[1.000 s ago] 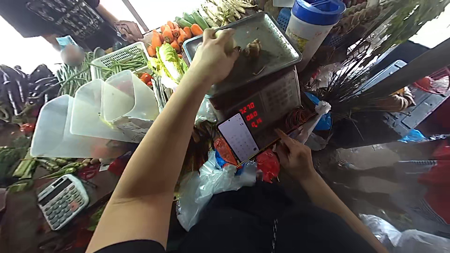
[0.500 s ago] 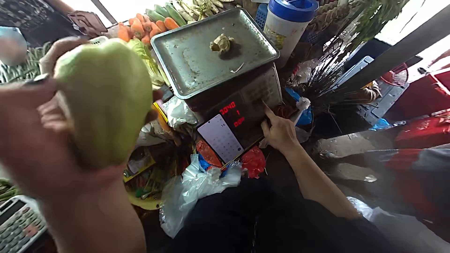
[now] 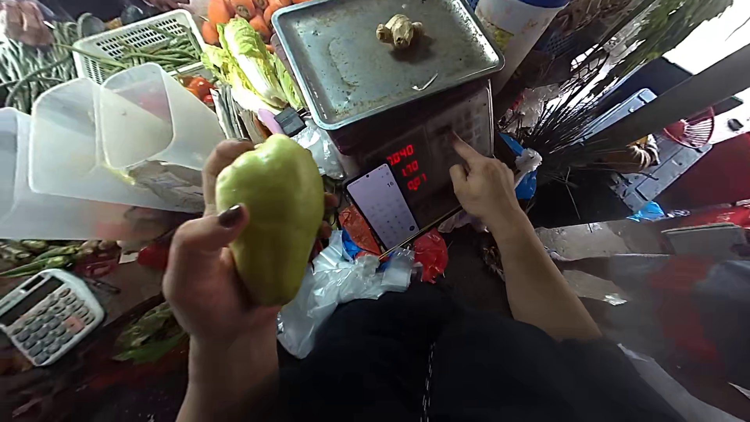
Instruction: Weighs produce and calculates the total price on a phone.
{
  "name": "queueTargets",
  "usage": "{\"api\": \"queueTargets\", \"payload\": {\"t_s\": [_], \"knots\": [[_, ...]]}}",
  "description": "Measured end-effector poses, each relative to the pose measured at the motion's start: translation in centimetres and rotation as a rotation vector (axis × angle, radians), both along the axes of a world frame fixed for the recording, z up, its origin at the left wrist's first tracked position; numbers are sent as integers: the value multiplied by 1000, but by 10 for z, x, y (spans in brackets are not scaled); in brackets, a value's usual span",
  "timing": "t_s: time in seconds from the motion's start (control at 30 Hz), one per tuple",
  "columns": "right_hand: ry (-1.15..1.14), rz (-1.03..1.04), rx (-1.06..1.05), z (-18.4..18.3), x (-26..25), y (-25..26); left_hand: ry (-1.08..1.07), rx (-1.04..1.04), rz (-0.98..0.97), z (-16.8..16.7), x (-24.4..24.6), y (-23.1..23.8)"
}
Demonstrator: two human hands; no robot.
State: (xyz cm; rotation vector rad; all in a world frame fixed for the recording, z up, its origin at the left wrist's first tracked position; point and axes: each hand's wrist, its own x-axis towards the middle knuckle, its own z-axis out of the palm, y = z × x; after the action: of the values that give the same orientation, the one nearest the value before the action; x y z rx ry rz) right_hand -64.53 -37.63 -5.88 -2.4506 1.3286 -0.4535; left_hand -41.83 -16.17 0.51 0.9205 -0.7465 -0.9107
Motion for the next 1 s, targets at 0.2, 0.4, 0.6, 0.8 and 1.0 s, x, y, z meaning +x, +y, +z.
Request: {"api": "queueTargets", "payload": {"t_s": [0.2, 0.4, 0.6, 0.8, 1.0], "knots": [[-245, 120, -17, -16, -15, 27, 71, -9, -9, -5, -11, 4], [-484, 313, -127, -88, -25, 85, 120, -20, 150, -7, -7, 17], [-472, 358, -284, -101, -18, 93, 129, 29, 177, -12, -4, 18], [-428, 419, -316, -91, -4, 94, 122, 24, 174, -13, -9, 12], [-409, 495, -291, -85, 18, 103, -4, 47, 217, -10, -11, 4]]}}
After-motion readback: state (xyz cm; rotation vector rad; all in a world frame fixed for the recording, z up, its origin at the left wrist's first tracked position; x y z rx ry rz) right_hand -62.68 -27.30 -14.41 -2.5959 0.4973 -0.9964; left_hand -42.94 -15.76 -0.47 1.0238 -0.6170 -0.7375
